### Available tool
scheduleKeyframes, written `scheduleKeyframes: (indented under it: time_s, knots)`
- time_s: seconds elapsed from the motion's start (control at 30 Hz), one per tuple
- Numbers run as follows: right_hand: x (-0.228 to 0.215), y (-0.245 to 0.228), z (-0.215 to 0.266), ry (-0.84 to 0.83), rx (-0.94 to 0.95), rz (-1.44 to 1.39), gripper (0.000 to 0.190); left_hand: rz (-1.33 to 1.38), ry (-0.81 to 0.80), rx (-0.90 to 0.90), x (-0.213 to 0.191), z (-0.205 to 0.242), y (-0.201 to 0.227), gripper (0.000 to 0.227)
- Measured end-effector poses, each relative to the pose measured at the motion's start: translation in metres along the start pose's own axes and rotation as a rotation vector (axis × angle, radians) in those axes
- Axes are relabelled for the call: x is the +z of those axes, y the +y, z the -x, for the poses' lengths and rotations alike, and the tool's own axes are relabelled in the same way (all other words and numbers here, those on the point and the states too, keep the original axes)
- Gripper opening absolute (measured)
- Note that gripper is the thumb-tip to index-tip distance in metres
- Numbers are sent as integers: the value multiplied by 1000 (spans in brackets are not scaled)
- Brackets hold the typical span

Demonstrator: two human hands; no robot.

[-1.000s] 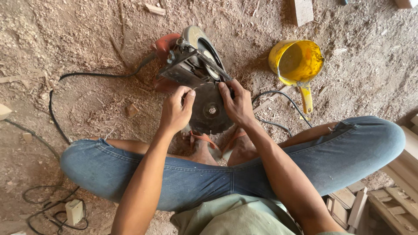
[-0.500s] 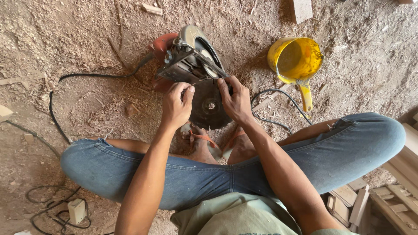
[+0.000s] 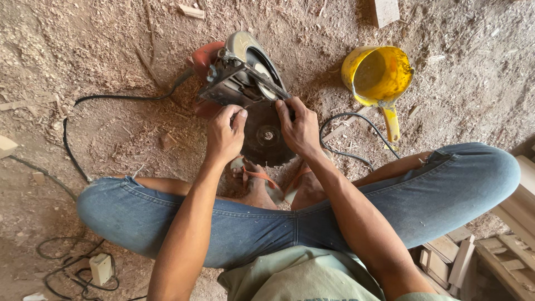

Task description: The person sits on the floor and works on a circular saw. They handle a small metal piece, a circular saw blade, and the saw itself, repeatedly attempting to fit the blade into the saw's arbor.

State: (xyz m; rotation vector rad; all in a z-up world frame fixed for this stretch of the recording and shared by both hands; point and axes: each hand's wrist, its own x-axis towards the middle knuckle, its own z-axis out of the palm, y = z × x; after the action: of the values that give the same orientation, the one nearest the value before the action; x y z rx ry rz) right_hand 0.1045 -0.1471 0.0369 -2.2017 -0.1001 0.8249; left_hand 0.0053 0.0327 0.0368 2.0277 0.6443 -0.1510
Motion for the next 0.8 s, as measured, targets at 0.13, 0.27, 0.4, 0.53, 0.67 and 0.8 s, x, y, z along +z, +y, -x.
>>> scheduleKeyframes:
  time_s: [0.13, 0.27, 0.4, 0.53, 0.67, 0.8]
  knots:
    - [-3, -3, -2, -4, -3, 19, 36, -10, -16, -31, 1, -1, 1, 23]
    - [-7, -8, -3, -24, -1, 32, 35, -2, -18, -23, 1, 0, 1, 23]
    - [-11, -12, -4, -19, -23, 40, 36, -17, -33, -25, 0, -1, 1, 23]
    - [-11, -11, -4, -19, -12, 40, 37, -14, -37, -29, 1, 0, 0, 24]
    - [-9, -6, -5, -33, -18, 51, 38, -35, -73, -67, 2, 0, -3, 27]
    - [-8, -2, -7, -78, 29, 55, 38, -39, -73, -69, 2, 0, -5, 28]
